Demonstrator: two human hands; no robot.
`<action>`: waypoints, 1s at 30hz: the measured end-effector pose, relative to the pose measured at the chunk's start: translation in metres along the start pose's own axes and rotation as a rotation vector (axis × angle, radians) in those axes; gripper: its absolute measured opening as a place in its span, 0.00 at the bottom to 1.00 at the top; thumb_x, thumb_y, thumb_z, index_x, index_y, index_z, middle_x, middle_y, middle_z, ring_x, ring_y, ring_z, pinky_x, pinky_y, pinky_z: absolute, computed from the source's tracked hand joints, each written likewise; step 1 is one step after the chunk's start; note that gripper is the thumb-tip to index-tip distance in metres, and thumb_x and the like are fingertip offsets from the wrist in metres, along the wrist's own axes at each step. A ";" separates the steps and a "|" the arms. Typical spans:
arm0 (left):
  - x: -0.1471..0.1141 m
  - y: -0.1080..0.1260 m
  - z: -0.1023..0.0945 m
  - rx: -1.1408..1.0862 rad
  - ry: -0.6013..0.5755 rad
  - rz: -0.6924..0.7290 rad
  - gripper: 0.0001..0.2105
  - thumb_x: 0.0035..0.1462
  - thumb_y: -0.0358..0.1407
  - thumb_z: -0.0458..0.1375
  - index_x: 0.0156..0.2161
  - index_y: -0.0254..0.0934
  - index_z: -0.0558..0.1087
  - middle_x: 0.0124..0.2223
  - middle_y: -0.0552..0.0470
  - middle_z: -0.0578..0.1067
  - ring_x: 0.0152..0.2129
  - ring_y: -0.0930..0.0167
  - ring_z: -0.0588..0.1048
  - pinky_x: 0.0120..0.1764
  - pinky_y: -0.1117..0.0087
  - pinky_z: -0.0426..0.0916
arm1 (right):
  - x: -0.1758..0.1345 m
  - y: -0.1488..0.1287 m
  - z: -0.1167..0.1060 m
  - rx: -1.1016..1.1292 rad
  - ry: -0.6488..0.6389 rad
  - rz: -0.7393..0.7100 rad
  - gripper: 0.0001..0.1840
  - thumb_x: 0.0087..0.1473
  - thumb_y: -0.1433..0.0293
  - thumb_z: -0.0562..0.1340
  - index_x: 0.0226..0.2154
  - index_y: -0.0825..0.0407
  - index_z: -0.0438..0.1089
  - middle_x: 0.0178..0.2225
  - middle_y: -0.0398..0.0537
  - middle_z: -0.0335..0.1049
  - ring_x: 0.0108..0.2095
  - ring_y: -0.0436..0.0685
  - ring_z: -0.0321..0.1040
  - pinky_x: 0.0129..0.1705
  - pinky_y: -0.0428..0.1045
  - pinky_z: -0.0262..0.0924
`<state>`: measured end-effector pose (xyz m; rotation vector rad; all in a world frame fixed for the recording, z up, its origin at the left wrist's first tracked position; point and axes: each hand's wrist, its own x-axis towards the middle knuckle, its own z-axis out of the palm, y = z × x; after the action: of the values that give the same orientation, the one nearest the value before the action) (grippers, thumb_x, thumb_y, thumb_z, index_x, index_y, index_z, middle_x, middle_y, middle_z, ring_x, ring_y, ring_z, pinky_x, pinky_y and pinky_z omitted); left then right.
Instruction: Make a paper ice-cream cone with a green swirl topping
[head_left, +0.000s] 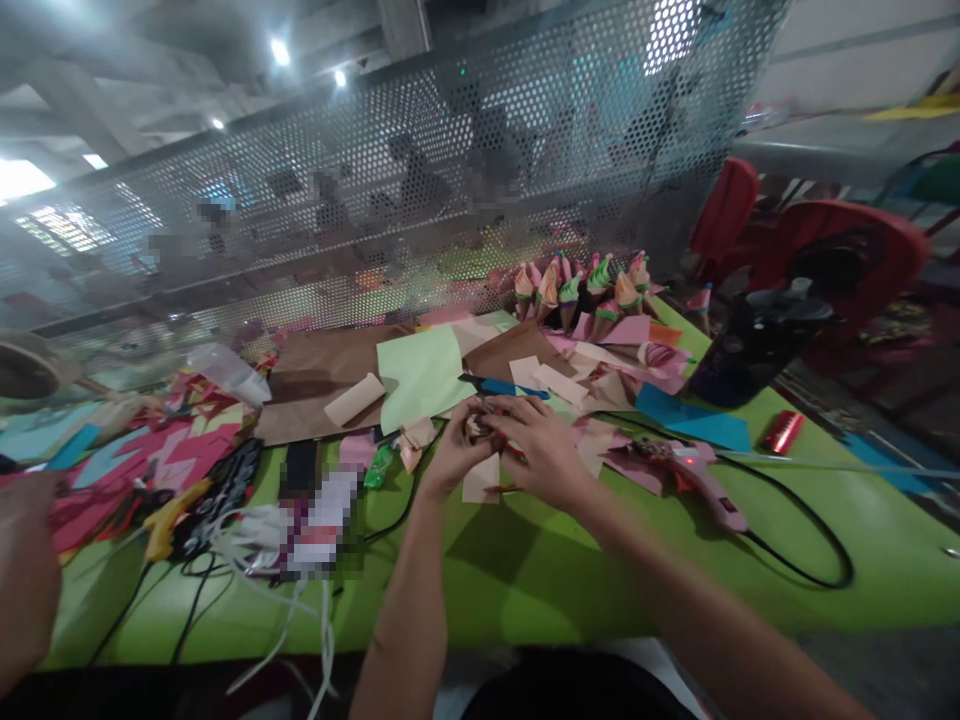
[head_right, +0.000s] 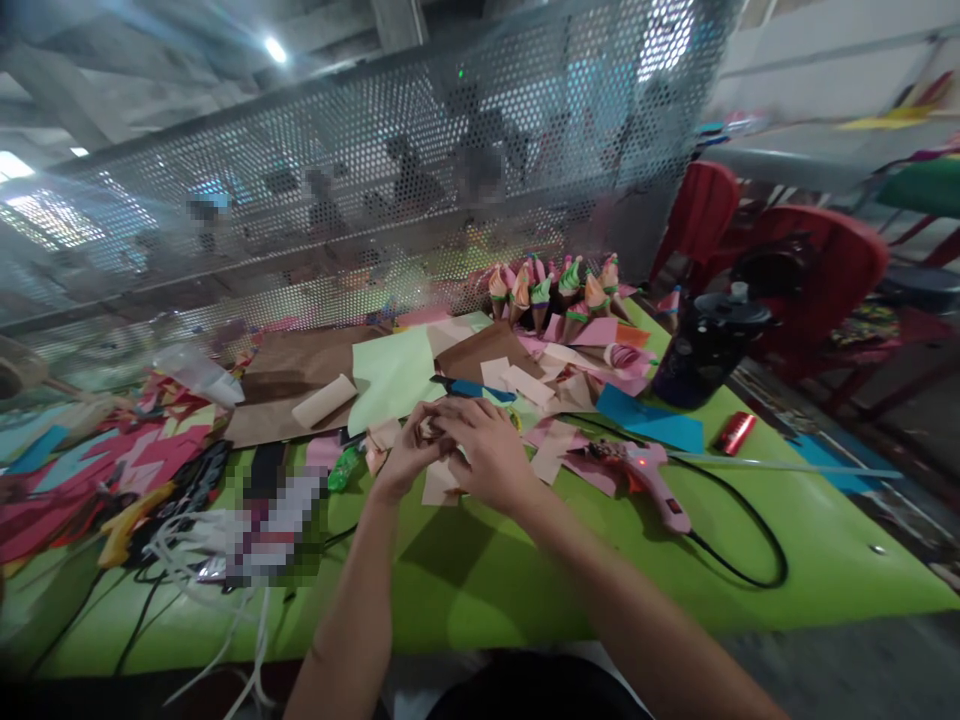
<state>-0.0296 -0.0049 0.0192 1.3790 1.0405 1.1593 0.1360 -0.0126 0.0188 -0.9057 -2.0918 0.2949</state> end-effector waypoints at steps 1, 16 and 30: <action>0.000 0.001 -0.001 0.004 -0.001 -0.002 0.19 0.44 0.38 0.70 0.40 0.40 0.68 0.37 0.55 0.72 0.38 0.69 0.73 0.43 0.70 0.70 | 0.001 0.001 -0.001 0.045 0.012 -0.001 0.28 0.50 0.80 0.59 0.52 0.47 0.75 0.58 0.54 0.71 0.58 0.67 0.65 0.58 0.63 0.61; -0.001 -0.006 -0.007 0.446 -0.195 0.065 0.12 0.48 0.30 0.58 0.40 0.38 0.65 0.36 0.56 0.67 0.33 0.72 0.65 0.36 0.74 0.63 | 0.005 0.020 -0.001 0.464 0.014 0.208 0.01 0.52 0.71 0.69 0.31 0.47 0.77 0.39 0.48 0.76 0.45 0.60 0.72 0.51 0.56 0.64; 0.000 -0.011 0.002 0.602 -0.256 -0.075 0.30 0.46 0.27 0.60 0.57 0.35 0.66 0.41 0.49 0.77 0.36 0.66 0.75 0.41 0.68 0.71 | 0.005 0.008 -0.006 0.180 -0.135 0.258 0.13 0.47 0.75 0.64 0.34 0.48 0.62 0.37 0.45 0.66 0.34 0.56 0.65 0.37 0.49 0.57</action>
<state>-0.0275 -0.0040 0.0078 1.8761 1.2954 0.6037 0.1429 -0.0040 0.0217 -1.0712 -2.0297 0.6860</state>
